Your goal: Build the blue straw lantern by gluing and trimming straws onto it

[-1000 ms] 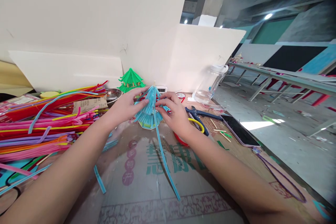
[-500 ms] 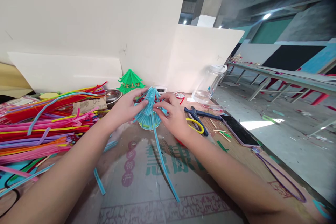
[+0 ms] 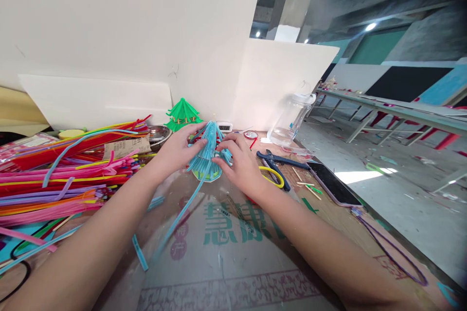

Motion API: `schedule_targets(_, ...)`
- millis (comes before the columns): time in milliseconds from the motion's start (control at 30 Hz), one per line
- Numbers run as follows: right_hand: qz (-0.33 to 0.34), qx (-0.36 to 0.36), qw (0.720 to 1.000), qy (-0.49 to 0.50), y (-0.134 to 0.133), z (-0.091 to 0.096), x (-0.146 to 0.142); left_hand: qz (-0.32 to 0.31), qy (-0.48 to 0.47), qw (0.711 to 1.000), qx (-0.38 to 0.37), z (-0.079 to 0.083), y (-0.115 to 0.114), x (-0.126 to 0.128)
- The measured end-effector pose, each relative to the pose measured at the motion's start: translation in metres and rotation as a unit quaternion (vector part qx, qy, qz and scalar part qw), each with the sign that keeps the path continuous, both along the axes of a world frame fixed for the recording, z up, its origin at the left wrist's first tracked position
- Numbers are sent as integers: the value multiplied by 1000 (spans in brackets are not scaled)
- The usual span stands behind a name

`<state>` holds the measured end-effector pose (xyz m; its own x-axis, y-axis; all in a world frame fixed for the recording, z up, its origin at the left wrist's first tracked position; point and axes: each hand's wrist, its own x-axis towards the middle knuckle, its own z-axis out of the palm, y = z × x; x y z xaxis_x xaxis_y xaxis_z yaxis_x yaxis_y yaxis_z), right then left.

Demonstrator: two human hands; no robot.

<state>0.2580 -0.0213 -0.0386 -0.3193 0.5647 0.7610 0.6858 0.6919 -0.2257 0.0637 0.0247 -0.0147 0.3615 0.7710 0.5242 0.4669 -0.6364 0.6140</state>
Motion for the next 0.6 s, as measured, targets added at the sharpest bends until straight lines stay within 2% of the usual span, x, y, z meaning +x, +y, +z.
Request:
schedule_targets(133, 1, -35, 999, 6, -3, 20, 21, -10, -34, 998, -51, 4, 0, -9)
schedule_targets(267, -27, -181, 982, -37, -4, 28, 51, -48, -47, 996, -59, 8, 1, -16)
schedule_targets(333, -34, -223, 973, -45, -5, 22, 57, -50, -34, 998, -31, 8, 0, -15)
schedule_targets(433, -28, -217, 976, -22, -7, 8, 50, -7, 21, 999, 26, 10, -6, -11)
schedule_targets(533, -9, -198, 980, 8, -10, -9, 37, 53, 77, 985, 146, 16, -14, -9)
schedule_targets(600, -9, -177, 984, 34, -11, -20, 31, 44, 131, 966, 219, 21, -16, -10)
